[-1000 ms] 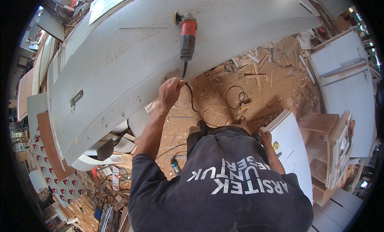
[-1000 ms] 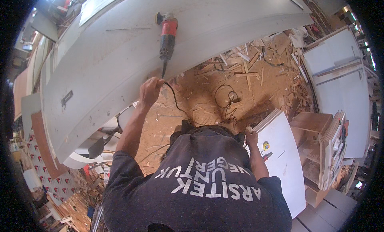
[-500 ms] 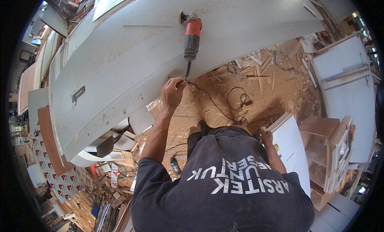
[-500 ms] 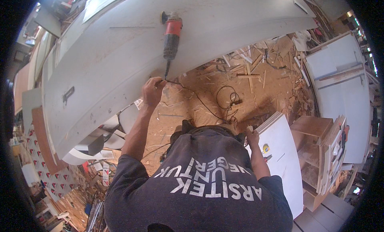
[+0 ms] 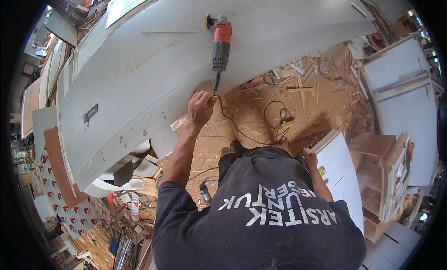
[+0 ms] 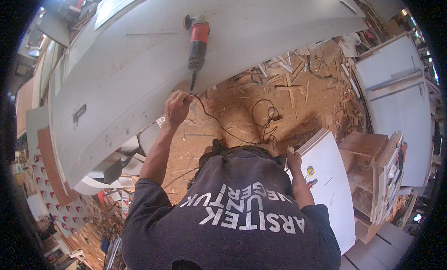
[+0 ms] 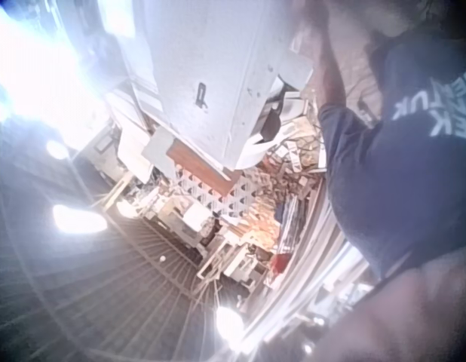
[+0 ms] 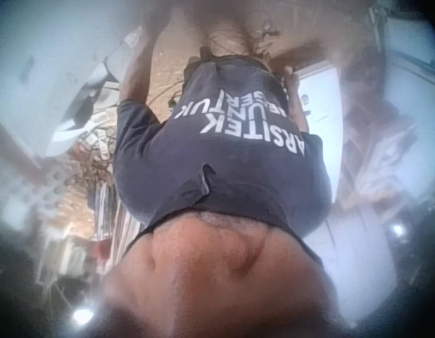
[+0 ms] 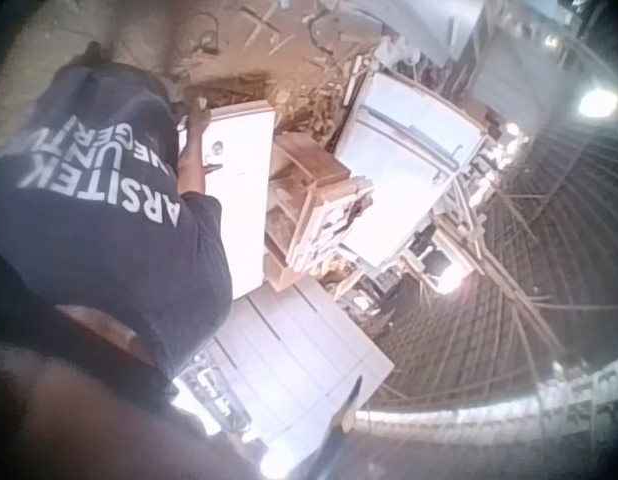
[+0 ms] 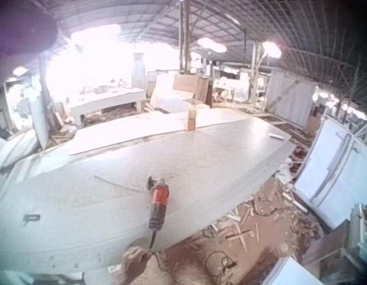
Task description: The person sands the edge of a large white panel using an angle grinder, then wraps black electrical tape around a frayed section of the tool's power cord before testing the grinder and a drill.
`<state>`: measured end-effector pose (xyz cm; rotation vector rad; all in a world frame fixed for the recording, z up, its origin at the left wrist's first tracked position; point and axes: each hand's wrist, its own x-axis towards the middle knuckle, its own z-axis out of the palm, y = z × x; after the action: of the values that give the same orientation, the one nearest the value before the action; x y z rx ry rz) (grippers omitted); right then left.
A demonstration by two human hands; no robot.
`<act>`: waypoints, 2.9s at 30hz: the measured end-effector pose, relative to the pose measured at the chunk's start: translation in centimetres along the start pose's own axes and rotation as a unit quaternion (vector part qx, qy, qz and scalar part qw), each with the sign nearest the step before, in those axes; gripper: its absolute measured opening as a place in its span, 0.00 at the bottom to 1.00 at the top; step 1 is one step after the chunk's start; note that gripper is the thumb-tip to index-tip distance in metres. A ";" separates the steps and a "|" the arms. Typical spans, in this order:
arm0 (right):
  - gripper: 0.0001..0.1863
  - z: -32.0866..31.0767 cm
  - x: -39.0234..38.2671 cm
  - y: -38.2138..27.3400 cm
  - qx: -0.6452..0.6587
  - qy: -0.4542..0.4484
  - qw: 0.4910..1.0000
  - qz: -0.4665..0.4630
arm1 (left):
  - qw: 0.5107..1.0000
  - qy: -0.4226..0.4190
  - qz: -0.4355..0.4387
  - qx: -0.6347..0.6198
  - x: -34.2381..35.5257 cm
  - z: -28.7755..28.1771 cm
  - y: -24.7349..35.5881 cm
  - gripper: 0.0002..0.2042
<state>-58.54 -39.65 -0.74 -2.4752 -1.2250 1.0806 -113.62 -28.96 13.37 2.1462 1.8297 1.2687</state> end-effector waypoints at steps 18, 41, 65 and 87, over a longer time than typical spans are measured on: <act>0.29 0.8 0.9 1.6 -0.036 0.064 0.995 -0.060 | 0.990 0.020 -0.138 -0.028 -2.4 -0.6 0.6 0.19; 0.21 -3.9 6.2 -3.7 0.056 0.231 0.960 -0.146 | 0.814 -0.354 -0.456 -0.069 -18.8 10.6 8.2 0.17; 0.24 -6.1 18.7 -1.5 0.083 0.021 0.988 -0.127 | 0.966 -0.030 -0.245 0.077 6.9 6.8 14.4 0.06; 0.25 -3.4 18.0 6.9 0.029 0.075 0.997 0.004 | 0.842 -0.132 -0.368 0.372 23.8 10.0 1.2 0.38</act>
<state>-44.84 -30.12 -10.92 -2.4686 -1.1262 0.8989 -107.54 -4.80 20.19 1.3577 2.8517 0.0788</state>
